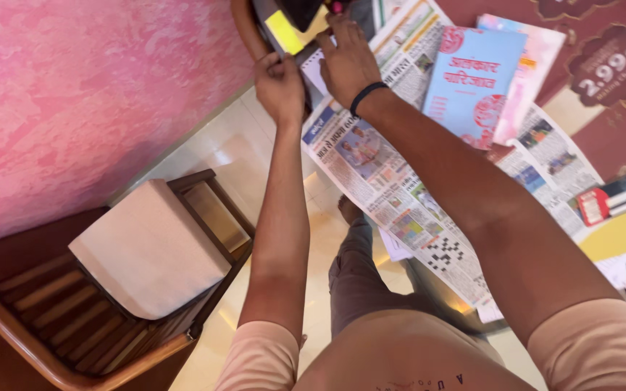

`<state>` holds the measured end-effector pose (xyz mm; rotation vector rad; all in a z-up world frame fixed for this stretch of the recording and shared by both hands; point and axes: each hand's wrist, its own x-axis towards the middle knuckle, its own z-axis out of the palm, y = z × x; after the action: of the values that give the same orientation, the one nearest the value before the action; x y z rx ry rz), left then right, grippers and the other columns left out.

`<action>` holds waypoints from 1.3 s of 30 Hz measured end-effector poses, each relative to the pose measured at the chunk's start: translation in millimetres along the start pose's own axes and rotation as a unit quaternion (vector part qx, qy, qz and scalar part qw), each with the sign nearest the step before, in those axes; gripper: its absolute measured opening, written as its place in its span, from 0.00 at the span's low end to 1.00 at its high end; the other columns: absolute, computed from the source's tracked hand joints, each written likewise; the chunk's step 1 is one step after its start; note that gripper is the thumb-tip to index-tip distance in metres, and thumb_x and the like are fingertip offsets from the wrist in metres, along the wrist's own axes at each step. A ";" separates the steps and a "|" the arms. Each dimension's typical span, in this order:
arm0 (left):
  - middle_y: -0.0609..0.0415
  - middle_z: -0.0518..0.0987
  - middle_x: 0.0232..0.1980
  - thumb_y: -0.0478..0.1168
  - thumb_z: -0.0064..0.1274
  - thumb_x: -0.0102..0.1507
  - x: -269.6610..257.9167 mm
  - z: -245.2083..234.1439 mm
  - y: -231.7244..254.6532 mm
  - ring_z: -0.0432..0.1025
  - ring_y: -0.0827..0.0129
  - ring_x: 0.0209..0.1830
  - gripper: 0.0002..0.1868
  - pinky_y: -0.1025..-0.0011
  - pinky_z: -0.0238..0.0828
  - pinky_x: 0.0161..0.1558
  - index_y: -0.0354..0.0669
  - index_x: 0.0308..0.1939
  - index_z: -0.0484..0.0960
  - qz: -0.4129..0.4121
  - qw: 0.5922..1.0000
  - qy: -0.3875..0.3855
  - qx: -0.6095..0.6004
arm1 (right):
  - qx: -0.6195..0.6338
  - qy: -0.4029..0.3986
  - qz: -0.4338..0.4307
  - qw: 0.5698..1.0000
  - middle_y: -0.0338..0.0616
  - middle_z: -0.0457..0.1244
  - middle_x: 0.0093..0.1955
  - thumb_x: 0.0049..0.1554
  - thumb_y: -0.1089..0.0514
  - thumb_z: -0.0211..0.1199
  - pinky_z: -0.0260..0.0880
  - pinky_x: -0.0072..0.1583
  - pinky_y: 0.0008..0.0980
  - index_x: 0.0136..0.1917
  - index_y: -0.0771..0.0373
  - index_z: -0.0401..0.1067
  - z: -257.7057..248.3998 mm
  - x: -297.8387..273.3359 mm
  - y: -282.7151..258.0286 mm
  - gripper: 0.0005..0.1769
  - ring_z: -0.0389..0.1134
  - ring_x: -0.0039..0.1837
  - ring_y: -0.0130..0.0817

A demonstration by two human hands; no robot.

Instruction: The person sorts through a cluttered table, moving a black speaker, a blue notebook, and various papers. They handle newspapers, small boxes, and a yellow sticky note, placing items on a nearby chair and arranging them on the table.

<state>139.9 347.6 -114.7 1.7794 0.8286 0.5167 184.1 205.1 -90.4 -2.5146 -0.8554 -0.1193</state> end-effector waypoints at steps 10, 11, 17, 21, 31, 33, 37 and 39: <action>0.57 0.80 0.38 0.34 0.59 0.64 -205.1 -2.9 97.8 0.64 0.77 0.30 0.09 0.76 0.64 0.33 0.37 0.48 0.81 0.065 0.976 -0.195 -0.076 | 0.088 0.103 0.076 0.988 0.54 0.60 0.69 0.54 0.64 0.68 0.56 0.73 0.55 0.53 0.62 0.75 -162.9 -162.1 -14.7 0.13 0.59 0.72 0.54; 0.57 0.80 0.37 0.34 0.60 0.64 -224.3 1.5 104.4 0.63 0.77 0.29 0.09 0.76 0.64 0.33 0.38 0.47 0.81 0.075 0.971 -0.217 -0.069 | 0.093 0.117 0.098 0.984 0.53 0.61 0.68 0.54 0.64 0.67 0.57 0.72 0.54 0.52 0.61 0.74 -179.6 -184.6 -8.5 0.12 0.60 0.72 0.53; 0.57 0.79 0.39 0.35 0.61 0.65 -304.7 57.1 131.9 0.70 0.76 0.32 0.10 0.76 0.70 0.37 0.39 0.49 0.81 0.166 0.943 -0.285 -0.040 | 0.125 0.185 0.191 0.956 0.51 0.62 0.65 0.58 0.64 0.68 0.64 0.68 0.48 0.51 0.62 0.75 -260.2 -310.9 43.1 0.07 0.63 0.69 0.51; 0.54 0.80 0.41 0.35 0.63 0.63 -364.1 73.9 152.6 0.69 0.71 0.33 0.11 0.71 0.71 0.38 0.38 0.49 0.81 0.229 0.930 -0.285 0.025 | 0.124 0.191 0.195 0.954 0.51 0.62 0.65 0.58 0.65 0.68 0.65 0.67 0.46 0.50 0.63 0.75 -305.6 -378.6 67.3 0.07 0.64 0.68 0.51; 0.54 0.82 0.39 0.38 0.63 0.63 -439.9 74.5 176.9 0.71 0.70 0.32 0.11 0.71 0.71 0.37 0.38 0.46 0.83 0.195 0.936 -0.280 0.091 | 0.208 0.205 0.214 0.932 0.50 0.62 0.64 0.60 0.65 0.68 0.68 0.65 0.39 0.53 0.63 0.77 -353.4 -450.9 114.1 0.07 0.65 0.67 0.45; 0.54 0.83 0.38 0.38 0.62 0.63 -441.2 74.0 183.8 0.71 0.71 0.32 0.10 0.71 0.72 0.37 0.38 0.46 0.83 0.196 0.934 -0.279 0.109 | 0.211 0.212 0.210 0.931 0.50 0.62 0.64 0.60 0.65 0.68 0.68 0.66 0.40 0.53 0.63 0.77 -355.2 -456.0 119.6 0.07 0.65 0.67 0.45; 0.54 0.83 0.38 0.38 0.62 0.64 -446.2 77.8 196.3 0.70 0.72 0.32 0.10 0.71 0.71 0.36 0.38 0.47 0.82 0.179 0.938 -0.278 0.104 | 0.203 0.210 0.202 0.935 0.50 0.62 0.64 0.59 0.65 0.68 0.67 0.66 0.41 0.52 0.62 0.77 -355.6 -456.3 130.1 0.06 0.65 0.68 0.46; 0.55 0.83 0.38 0.39 0.61 0.65 -447.4 79.3 199.3 0.69 0.72 0.32 0.10 0.71 0.70 0.35 0.38 0.47 0.82 0.150 0.943 -0.279 0.099 | 0.205 0.206 0.199 0.936 0.49 0.63 0.63 0.59 0.66 0.68 0.67 0.67 0.41 0.52 0.63 0.77 -355.0 -454.8 133.7 0.07 0.65 0.68 0.45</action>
<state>-46.0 -76.3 63.8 2.1075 0.2171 0.1000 -76.1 -304.3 63.3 -2.1035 -0.1679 -0.2872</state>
